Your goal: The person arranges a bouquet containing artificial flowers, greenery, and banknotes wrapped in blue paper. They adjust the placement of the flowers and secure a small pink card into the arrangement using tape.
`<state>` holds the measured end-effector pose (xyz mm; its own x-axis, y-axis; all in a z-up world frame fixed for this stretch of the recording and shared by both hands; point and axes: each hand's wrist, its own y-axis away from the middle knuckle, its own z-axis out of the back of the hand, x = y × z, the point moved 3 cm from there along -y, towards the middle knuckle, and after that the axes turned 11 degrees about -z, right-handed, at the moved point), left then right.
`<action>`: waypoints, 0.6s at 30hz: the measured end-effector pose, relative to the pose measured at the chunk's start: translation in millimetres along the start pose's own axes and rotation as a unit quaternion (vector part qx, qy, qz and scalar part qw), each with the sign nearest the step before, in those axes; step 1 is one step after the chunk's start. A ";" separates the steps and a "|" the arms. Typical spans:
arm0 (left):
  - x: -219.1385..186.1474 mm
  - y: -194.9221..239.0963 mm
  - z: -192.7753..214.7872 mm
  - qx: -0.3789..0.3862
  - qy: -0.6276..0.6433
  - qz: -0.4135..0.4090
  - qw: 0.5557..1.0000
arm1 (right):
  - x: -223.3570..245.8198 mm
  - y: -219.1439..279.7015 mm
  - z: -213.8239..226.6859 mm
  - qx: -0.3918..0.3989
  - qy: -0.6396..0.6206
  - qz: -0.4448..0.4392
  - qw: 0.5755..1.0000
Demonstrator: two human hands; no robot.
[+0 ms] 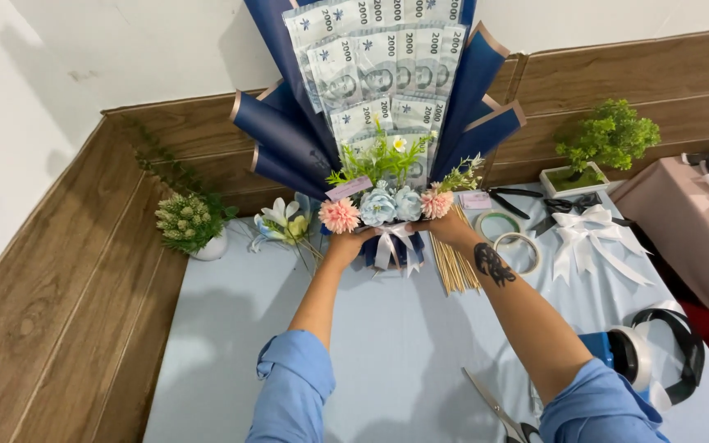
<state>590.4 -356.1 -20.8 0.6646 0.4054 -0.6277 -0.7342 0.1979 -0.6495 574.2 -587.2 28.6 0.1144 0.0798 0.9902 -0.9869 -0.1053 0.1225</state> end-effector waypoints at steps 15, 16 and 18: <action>12.8 30.0 14.7 -0.010 0.061 0.126 0.990 | -46.9 10.8 6.8 -0.101 -0.078 -0.006 0.992; 16.7 33.2 10.1 -0.026 0.047 0.145 0.988 | -42.4 16.7 2.2 -0.118 -0.074 -0.006 0.990; 16.8 34.6 4.4 -0.042 0.033 0.163 0.985 | -47.2 16.1 -0.7 -0.134 -0.071 -0.006 0.988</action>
<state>575.6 -338.5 -51.9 0.4044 0.3766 -0.8334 -0.8981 -0.0088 -0.4398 552.8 -592.0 -16.2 0.1219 -0.0627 0.9906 -0.9779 0.1634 0.1307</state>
